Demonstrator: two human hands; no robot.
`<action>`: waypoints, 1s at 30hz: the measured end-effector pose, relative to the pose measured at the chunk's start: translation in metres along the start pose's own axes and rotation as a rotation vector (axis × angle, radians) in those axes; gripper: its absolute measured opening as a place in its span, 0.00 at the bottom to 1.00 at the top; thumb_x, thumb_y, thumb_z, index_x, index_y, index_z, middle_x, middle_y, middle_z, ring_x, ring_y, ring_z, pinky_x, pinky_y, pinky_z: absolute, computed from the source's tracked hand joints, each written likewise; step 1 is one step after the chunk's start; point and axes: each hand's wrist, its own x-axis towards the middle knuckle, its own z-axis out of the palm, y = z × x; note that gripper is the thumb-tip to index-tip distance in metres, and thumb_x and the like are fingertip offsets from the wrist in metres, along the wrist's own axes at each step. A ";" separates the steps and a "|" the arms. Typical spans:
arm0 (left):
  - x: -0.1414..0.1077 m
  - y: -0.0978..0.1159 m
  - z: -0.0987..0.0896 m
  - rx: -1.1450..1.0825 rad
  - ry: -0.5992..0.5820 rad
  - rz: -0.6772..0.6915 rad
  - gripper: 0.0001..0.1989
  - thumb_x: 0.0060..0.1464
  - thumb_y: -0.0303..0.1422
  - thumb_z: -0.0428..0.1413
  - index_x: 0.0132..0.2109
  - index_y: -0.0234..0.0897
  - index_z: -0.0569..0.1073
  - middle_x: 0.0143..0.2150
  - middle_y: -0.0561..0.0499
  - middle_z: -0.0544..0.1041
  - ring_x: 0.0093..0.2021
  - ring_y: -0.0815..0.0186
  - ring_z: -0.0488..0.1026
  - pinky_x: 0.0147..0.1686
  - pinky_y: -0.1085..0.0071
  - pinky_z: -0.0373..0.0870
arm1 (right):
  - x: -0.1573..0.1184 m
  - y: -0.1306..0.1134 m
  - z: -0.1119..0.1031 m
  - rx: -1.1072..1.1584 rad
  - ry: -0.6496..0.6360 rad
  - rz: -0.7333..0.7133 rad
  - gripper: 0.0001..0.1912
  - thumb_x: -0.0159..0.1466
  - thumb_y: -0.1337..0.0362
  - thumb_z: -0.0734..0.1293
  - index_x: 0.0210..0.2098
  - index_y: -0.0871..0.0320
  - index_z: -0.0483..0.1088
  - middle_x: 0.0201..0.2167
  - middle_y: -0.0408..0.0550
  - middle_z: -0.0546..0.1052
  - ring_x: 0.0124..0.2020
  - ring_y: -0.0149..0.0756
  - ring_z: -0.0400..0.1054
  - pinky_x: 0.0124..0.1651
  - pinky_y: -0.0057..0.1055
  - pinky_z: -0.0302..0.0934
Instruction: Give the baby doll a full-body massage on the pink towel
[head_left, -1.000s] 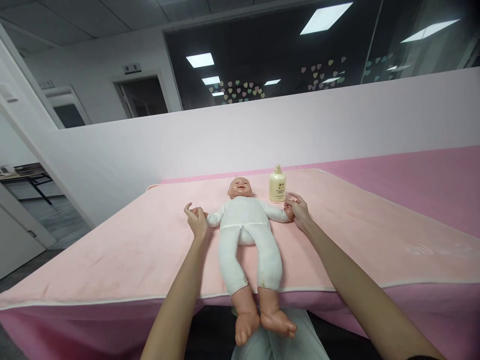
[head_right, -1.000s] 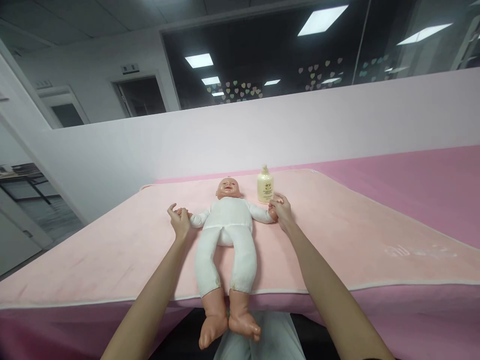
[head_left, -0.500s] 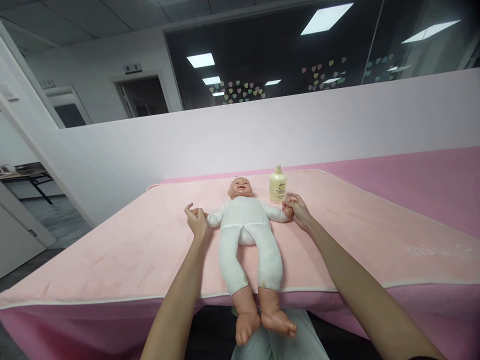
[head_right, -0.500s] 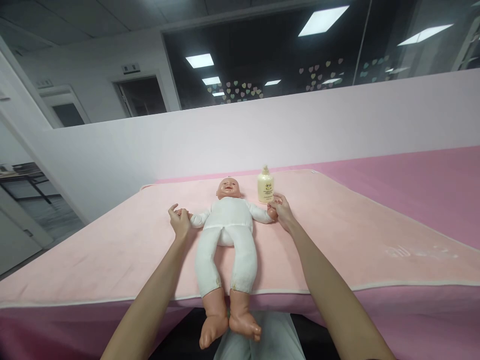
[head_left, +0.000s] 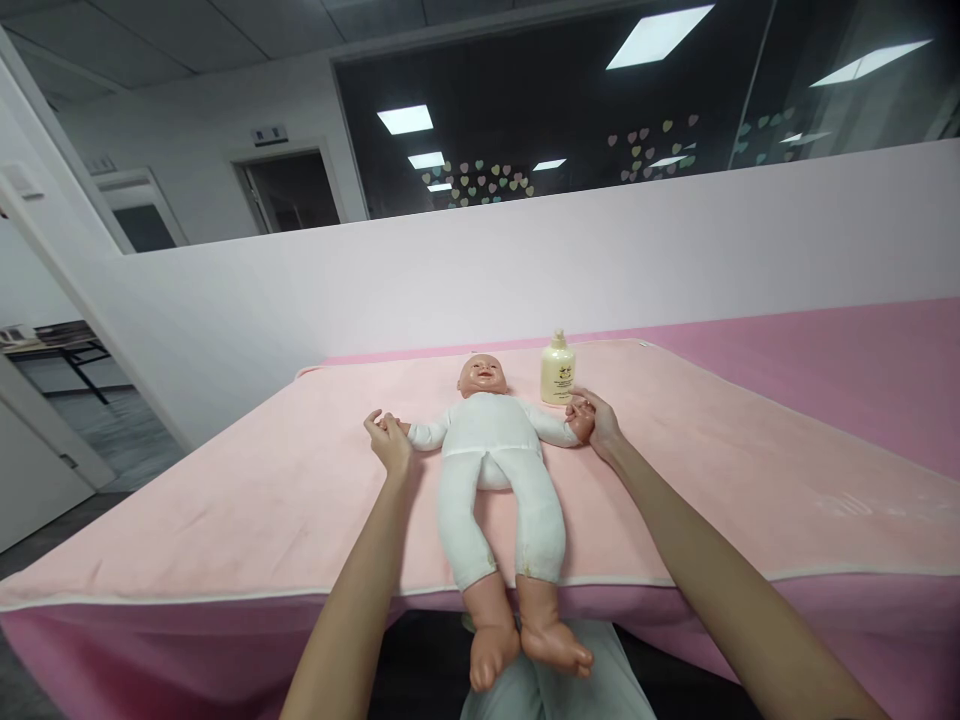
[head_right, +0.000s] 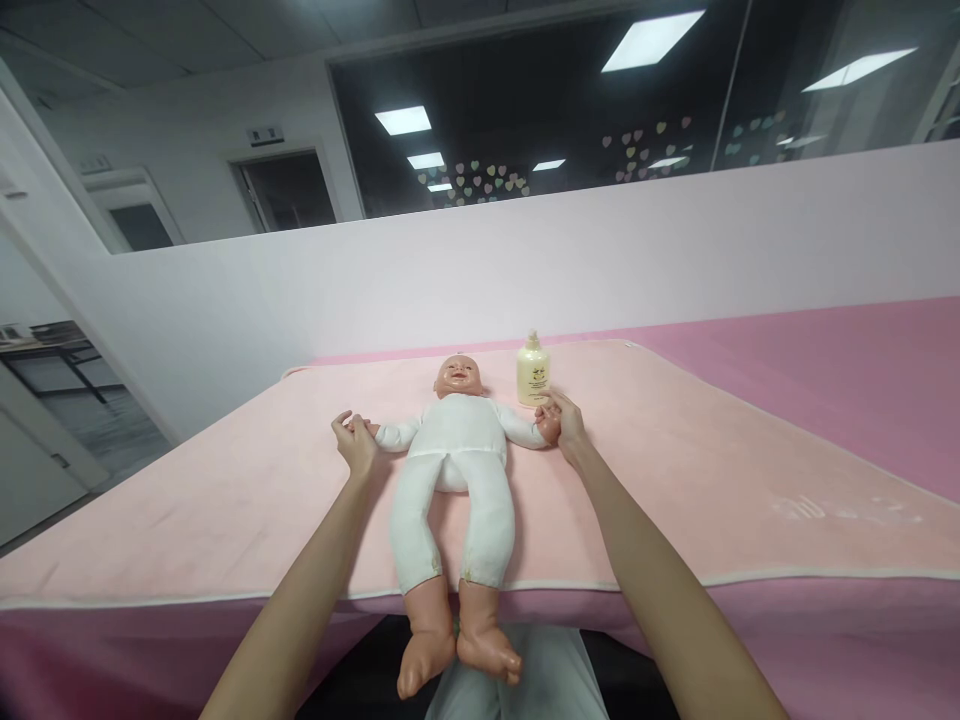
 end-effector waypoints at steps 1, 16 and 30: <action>0.002 -0.001 0.000 0.000 0.012 -0.033 0.12 0.57 0.35 0.47 0.48 0.40 0.64 0.31 0.52 0.73 0.35 0.66 0.71 0.40 0.69 0.64 | 0.000 -0.001 0.000 0.030 -0.020 0.021 0.17 0.48 0.52 0.68 0.31 0.57 0.72 0.17 0.43 0.69 0.20 0.31 0.63 0.26 0.29 0.60; 0.015 -0.014 -0.004 0.034 0.060 -0.200 0.07 0.53 0.35 0.49 0.38 0.39 0.67 0.35 0.50 0.72 0.39 0.64 0.70 0.44 0.65 0.64 | -0.006 -0.008 0.001 0.185 -0.092 0.106 0.21 0.56 0.49 0.61 0.24 0.60 0.72 0.17 0.48 0.69 0.20 0.33 0.63 0.28 0.31 0.60; 0.015 -0.016 -0.003 0.002 0.051 -0.216 0.08 0.51 0.35 0.49 0.39 0.39 0.67 0.35 0.51 0.72 0.38 0.64 0.70 0.44 0.64 0.65 | -0.007 -0.009 -0.007 0.341 -0.083 0.151 0.15 0.58 0.54 0.61 0.31 0.60 0.71 0.16 0.43 0.64 0.20 0.30 0.60 0.29 0.31 0.63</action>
